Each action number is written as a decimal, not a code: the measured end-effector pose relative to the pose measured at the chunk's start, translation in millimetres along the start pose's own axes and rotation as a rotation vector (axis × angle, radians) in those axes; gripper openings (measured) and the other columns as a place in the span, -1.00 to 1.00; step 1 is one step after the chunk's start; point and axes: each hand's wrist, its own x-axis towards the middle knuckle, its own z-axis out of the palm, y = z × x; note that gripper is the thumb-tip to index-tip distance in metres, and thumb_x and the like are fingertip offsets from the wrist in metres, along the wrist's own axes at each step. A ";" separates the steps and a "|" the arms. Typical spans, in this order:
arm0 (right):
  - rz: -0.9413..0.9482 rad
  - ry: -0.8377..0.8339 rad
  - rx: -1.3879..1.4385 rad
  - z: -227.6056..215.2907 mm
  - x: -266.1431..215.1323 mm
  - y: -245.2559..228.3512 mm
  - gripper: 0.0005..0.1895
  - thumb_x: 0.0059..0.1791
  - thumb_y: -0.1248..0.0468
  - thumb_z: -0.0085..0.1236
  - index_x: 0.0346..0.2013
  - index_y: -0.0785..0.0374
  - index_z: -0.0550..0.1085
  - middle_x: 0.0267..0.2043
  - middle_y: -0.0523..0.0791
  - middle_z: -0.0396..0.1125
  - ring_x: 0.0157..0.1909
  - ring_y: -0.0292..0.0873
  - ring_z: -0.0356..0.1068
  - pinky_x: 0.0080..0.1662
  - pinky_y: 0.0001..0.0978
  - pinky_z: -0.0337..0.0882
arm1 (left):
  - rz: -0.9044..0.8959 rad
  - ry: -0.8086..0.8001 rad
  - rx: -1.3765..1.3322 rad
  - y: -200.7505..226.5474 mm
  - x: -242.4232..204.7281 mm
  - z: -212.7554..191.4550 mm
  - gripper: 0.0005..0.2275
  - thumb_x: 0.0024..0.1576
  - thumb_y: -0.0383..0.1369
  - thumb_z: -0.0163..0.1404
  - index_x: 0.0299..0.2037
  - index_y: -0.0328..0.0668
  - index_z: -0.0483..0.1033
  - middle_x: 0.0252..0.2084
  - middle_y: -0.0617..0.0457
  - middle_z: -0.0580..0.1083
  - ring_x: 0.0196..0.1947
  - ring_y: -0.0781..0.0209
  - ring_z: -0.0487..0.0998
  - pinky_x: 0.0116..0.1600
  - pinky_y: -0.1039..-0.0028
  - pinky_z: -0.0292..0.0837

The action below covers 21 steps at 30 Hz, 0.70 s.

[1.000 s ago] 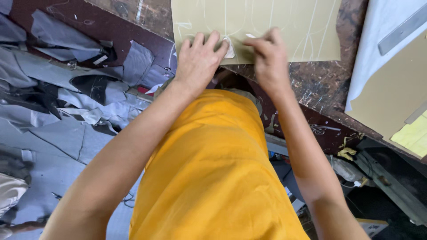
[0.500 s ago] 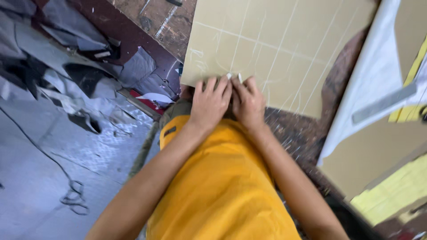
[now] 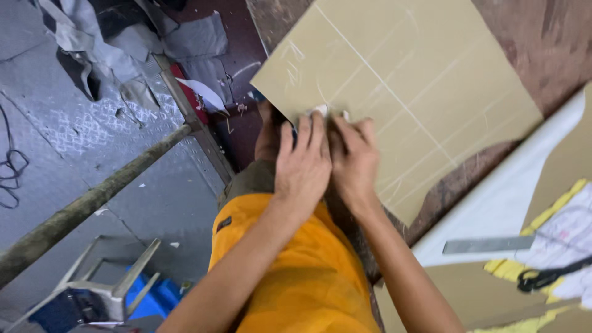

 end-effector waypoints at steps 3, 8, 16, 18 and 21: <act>-0.038 -0.016 0.138 -37.6 27.5 11.2 -0.74 0.18 0.47 0.17 0.16 0.26 0.58 -0.24 -0.07 0.31 -0.19 -0.18 0.30 -0.13 -0.26 0.39 | -0.010 -0.021 0.056 6.8 -1.3 -2.9 -0.55 0.16 -0.30 -0.09 0.18 -0.51 0.48 0.37 -0.28 0.27 0.36 -0.18 0.23 0.41 -0.01 0.08; 0.249 -0.312 0.387 -62.4 84.0 3.7 -0.79 0.06 0.43 0.10 0.00 0.24 0.51 -0.29 -0.21 0.37 -0.52 -0.39 0.24 -0.47 -0.47 0.25 | -0.059 -0.038 0.089 15.4 -3.5 -10.2 -0.50 0.10 -0.27 -0.09 0.18 -0.52 0.49 0.37 -0.33 0.23 0.35 -0.25 0.20 0.43 -0.01 0.04; -0.483 -0.743 0.038 -20.2 132.9 -27.3 -0.80 0.00 0.53 0.19 -0.10 0.32 0.60 -0.31 -0.09 0.38 -0.39 -0.18 0.33 -0.31 -0.37 0.34 | -0.057 -0.102 0.047 16.0 -6.2 -8.7 -0.62 0.12 -0.23 -0.08 -0.03 -0.36 0.63 0.36 -0.34 0.25 0.37 -0.31 0.18 0.43 -0.10 -0.01; -0.601 -0.742 -0.011 -14.4 136.4 -27.1 -0.81 -0.01 0.51 0.23 -0.13 0.30 0.60 -0.30 -0.08 0.38 -0.31 -0.16 0.40 -0.24 -0.36 0.39 | -0.067 -0.093 0.040 15.1 -7.8 -8.2 -0.62 0.11 -0.24 -0.07 -0.01 -0.33 0.63 0.35 -0.31 0.26 0.37 -0.29 0.18 0.43 -0.09 -0.01; -0.603 -0.729 -0.032 -10.2 136.4 -25.2 -0.83 -0.02 0.48 0.27 -0.15 0.30 0.61 -0.34 -0.07 0.36 -0.30 -0.12 0.40 -0.22 -0.33 0.39 | -0.064 -0.103 0.029 13.6 -7.8 -6.4 -0.62 0.09 -0.23 -0.07 -0.03 -0.31 0.63 0.35 -0.30 0.27 0.37 -0.28 0.17 0.42 -0.08 0.00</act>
